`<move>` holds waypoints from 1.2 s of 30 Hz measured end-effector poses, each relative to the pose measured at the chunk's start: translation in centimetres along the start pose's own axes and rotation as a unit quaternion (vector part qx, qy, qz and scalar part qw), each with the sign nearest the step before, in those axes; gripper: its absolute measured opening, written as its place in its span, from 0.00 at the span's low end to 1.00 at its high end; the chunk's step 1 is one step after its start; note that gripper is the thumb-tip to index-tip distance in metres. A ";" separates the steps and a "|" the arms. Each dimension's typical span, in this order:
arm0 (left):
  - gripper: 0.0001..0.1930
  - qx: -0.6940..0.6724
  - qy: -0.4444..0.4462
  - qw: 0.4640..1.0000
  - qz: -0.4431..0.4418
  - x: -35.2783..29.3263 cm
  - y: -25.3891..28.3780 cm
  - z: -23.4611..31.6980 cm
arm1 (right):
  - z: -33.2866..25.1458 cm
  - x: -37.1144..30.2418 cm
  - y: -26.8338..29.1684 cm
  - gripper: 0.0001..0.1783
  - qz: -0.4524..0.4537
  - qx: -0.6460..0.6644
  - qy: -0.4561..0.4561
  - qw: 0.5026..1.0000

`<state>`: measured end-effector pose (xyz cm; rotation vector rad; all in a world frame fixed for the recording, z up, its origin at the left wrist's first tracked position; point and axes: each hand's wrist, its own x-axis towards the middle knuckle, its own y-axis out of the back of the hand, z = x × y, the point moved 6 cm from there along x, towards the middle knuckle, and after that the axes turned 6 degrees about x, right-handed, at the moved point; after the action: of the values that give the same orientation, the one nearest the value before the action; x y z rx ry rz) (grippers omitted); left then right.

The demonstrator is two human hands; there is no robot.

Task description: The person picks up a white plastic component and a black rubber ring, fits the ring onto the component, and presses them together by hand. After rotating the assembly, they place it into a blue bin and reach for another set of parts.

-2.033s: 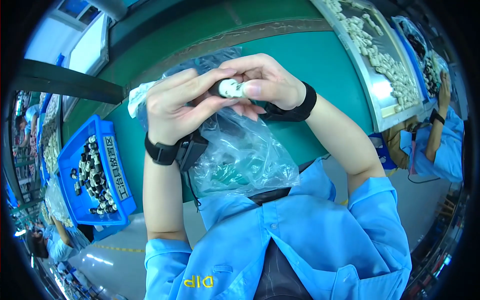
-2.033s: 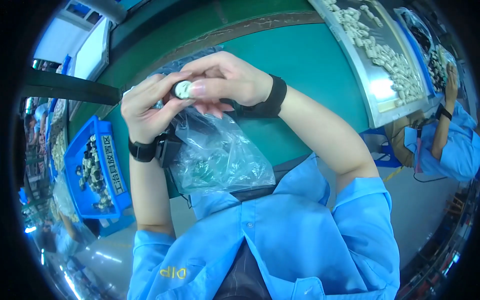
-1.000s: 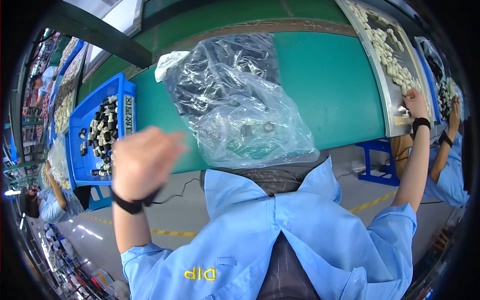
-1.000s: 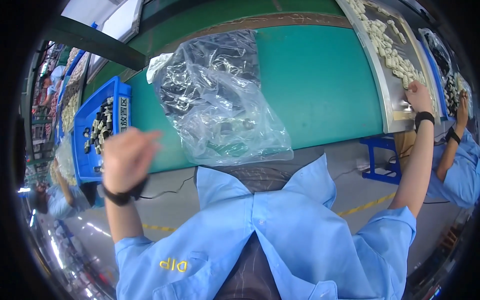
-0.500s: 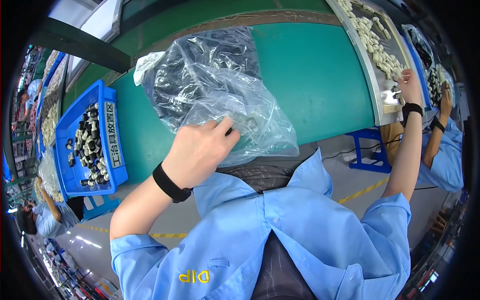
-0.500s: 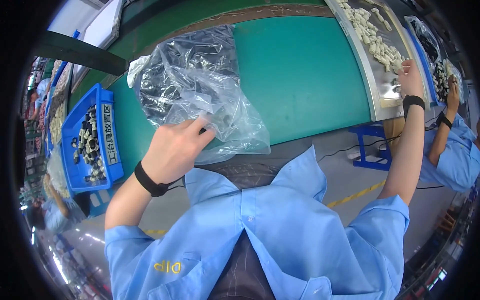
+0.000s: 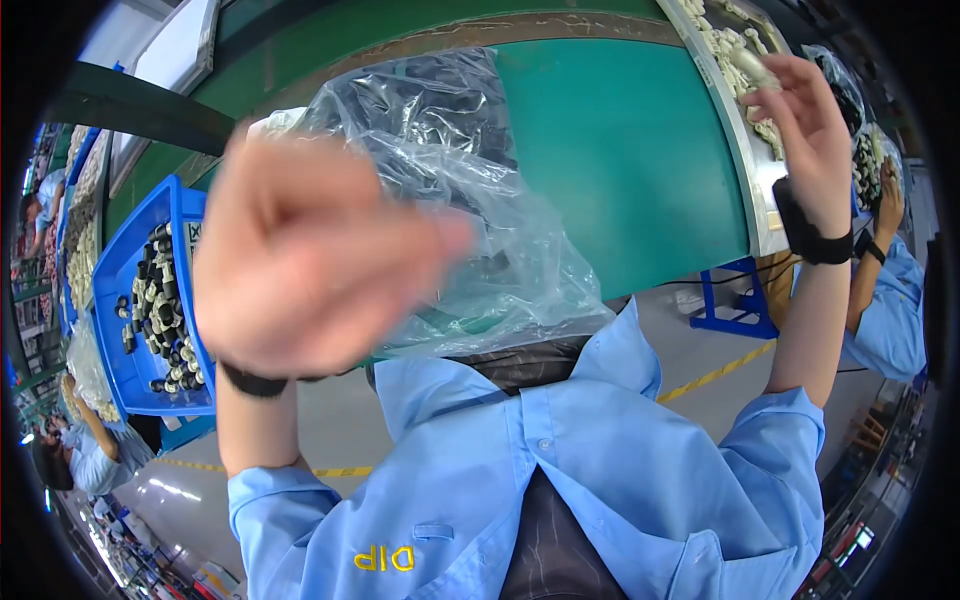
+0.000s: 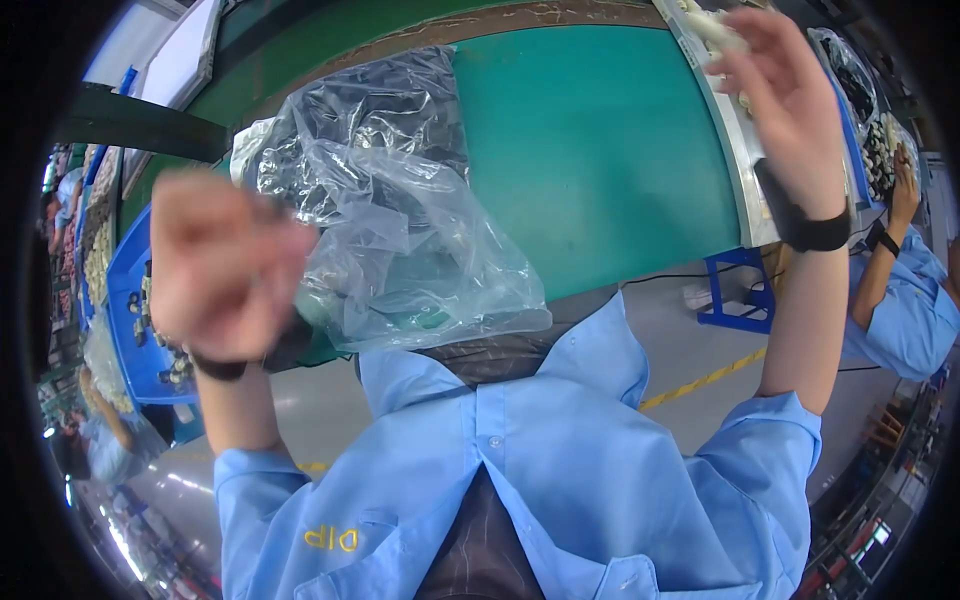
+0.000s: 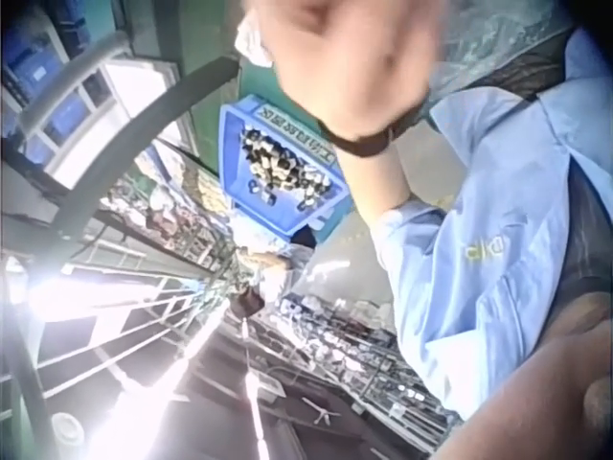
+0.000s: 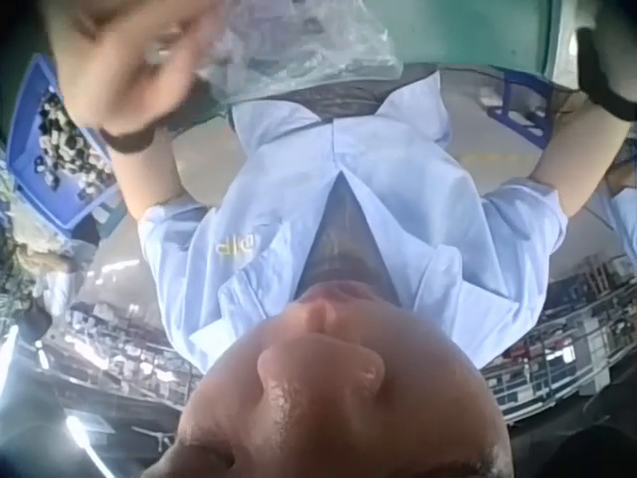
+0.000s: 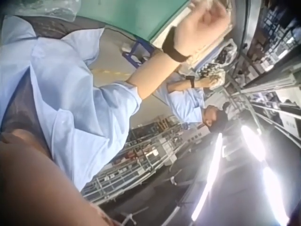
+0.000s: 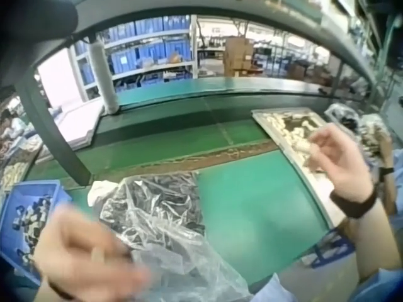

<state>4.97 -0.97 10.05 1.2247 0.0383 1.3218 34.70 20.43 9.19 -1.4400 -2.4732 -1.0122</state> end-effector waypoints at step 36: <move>0.15 -0.096 0.125 0.976 0.151 -1.2 -3.4 -9.8 | -7.0 3.1 -18.8 0.15 -0.129 0.145 0.275 0.941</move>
<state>0.69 5.24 2.82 0.9183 -0.0966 1.6986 16.25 12.36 6.59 -0.6409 -2.2857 -0.8827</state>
